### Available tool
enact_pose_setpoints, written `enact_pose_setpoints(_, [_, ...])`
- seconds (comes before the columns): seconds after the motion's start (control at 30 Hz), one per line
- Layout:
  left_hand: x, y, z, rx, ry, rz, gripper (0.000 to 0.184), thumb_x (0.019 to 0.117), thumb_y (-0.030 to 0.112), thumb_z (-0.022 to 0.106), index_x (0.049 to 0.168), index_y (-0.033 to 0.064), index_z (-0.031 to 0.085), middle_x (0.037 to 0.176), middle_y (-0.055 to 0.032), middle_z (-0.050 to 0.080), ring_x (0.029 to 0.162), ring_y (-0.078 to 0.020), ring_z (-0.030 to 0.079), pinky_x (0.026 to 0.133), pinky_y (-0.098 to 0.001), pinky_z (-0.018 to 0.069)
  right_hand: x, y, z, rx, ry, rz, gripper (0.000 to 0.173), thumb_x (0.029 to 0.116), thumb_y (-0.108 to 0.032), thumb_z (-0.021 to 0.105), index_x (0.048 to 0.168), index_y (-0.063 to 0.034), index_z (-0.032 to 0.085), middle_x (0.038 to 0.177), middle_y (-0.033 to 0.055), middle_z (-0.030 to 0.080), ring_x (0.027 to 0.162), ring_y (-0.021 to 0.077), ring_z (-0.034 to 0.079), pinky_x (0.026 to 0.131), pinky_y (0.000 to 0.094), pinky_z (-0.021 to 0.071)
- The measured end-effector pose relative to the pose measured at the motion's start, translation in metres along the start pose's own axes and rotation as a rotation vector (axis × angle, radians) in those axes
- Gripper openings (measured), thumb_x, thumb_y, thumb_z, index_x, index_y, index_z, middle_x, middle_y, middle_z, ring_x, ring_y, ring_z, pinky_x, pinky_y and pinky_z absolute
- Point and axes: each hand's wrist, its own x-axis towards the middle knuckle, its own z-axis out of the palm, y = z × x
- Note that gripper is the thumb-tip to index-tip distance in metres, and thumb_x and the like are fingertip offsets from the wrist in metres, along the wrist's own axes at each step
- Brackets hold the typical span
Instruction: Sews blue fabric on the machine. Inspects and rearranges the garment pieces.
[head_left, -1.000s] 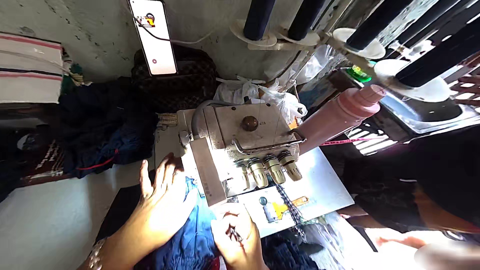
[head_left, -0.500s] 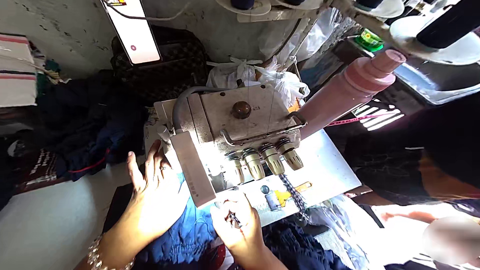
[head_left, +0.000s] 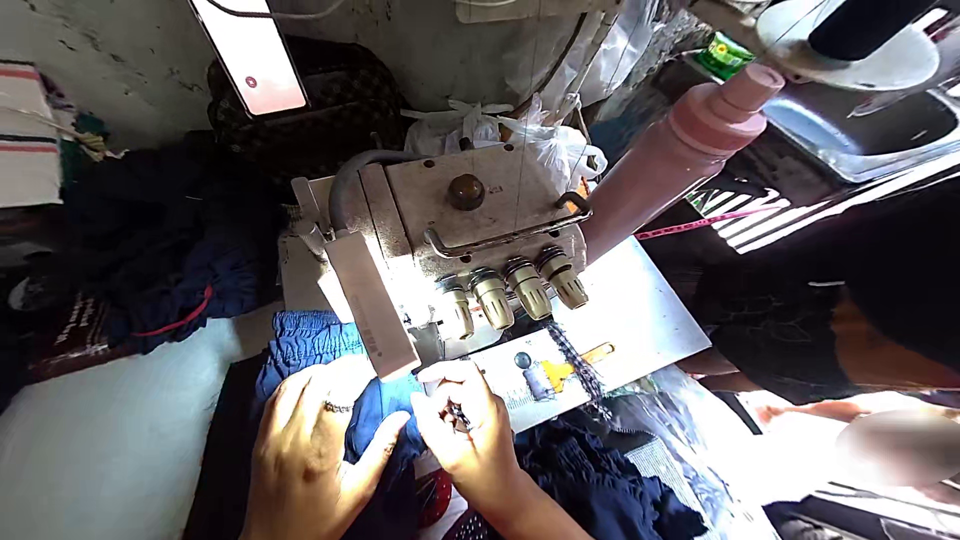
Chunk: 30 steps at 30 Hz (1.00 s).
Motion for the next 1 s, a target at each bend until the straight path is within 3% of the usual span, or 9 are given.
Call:
enact_pose_setpoints(0.17, [0.002,-0.002,0.002,0.019,-0.073,0.037,0.059,0.1006,0.064,0.039,0.119,0.0228,0.078,0.123,-0.0129,0.071,0.115,-0.0323,0.061,0.101,-0.0442,0.0417,0.000,0.000,0.000,0.012,-0.006,0.016,0.027,0.0873,-0.003,0.065,0.114,0.0024,0.063,0.068,-0.0041,0.060,0.059,-0.0033,0.053,0.056,0.0120,0.0467])
enact_pose_setpoints(0.37, [0.007,-0.006,0.003,-0.018,-0.090,0.059,0.052,0.1023,0.057,0.041,0.118,0.0248,0.079,0.123,-0.0139,0.071,0.116,-0.0319,0.061,0.101,-0.0441,0.0418,0.001,-0.001,0.002,0.006,0.013,0.015,0.026,0.0884,-0.004,0.066,0.113,0.0036,0.062,0.069,-0.0042,0.060,0.059,-0.0042,0.053,0.056,0.0114,0.0460])
enact_pose_setpoints(0.63, [0.005,-0.020,0.002,-0.086,-0.086,0.105,0.038,0.0995,0.036,0.047,0.118,0.0244,0.078,0.124,-0.0112,0.071,0.120,-0.0286,0.060,0.106,-0.0427,0.0387,-0.006,-0.002,0.005,0.011,0.004,0.018,0.025,0.0905,-0.006,0.068,0.113,0.0022,0.061,0.072,-0.0034,0.062,0.061,-0.0037,0.055,0.057,0.0115,0.0475])
enact_pose_setpoints(0.8, [0.010,-0.023,-0.001,-0.123,-0.089,0.084,0.034,0.0978,0.039,0.052,0.105,0.0200,0.079,0.121,-0.0052,0.073,0.122,-0.0241,0.060,0.107,-0.0387,0.0392,-0.007,-0.002,0.006,0.056,0.008,0.039,0.024,0.0899,-0.004,0.067,0.111,0.0022,0.059,0.074,-0.0030,0.063,0.062,-0.0041,0.056,0.058,0.0110,0.0475])
enact_pose_setpoints(0.93, [0.013,-0.027,-0.002,-0.145,-0.098,0.093,0.032,0.0975,0.039,0.053,0.106,0.0237,0.080,0.122,-0.0048,0.072,0.122,-0.0230,0.061,0.107,-0.0369,0.0403,-0.013,-0.001,0.004,0.118,0.013,0.115,0.027,0.0874,-0.003,0.070,0.112,0.0020,0.060,0.080,-0.0028,0.067,0.064,-0.0056,0.057,0.059,0.0097,0.0479])
enact_pose_setpoints(1.0, [0.014,-0.028,-0.003,-0.131,-0.097,0.108,0.032,0.0983,0.039,0.053,0.108,0.0249,0.080,0.123,-0.0054,0.072,0.121,-0.0240,0.061,0.107,-0.0376,0.0411,-0.017,-0.001,0.000,0.160,-0.015,0.219,0.027,0.0875,-0.005,0.071,0.112,0.0007,0.064,0.077,-0.0057,0.068,0.060,-0.0075,0.053,0.054,0.0088,0.0424])
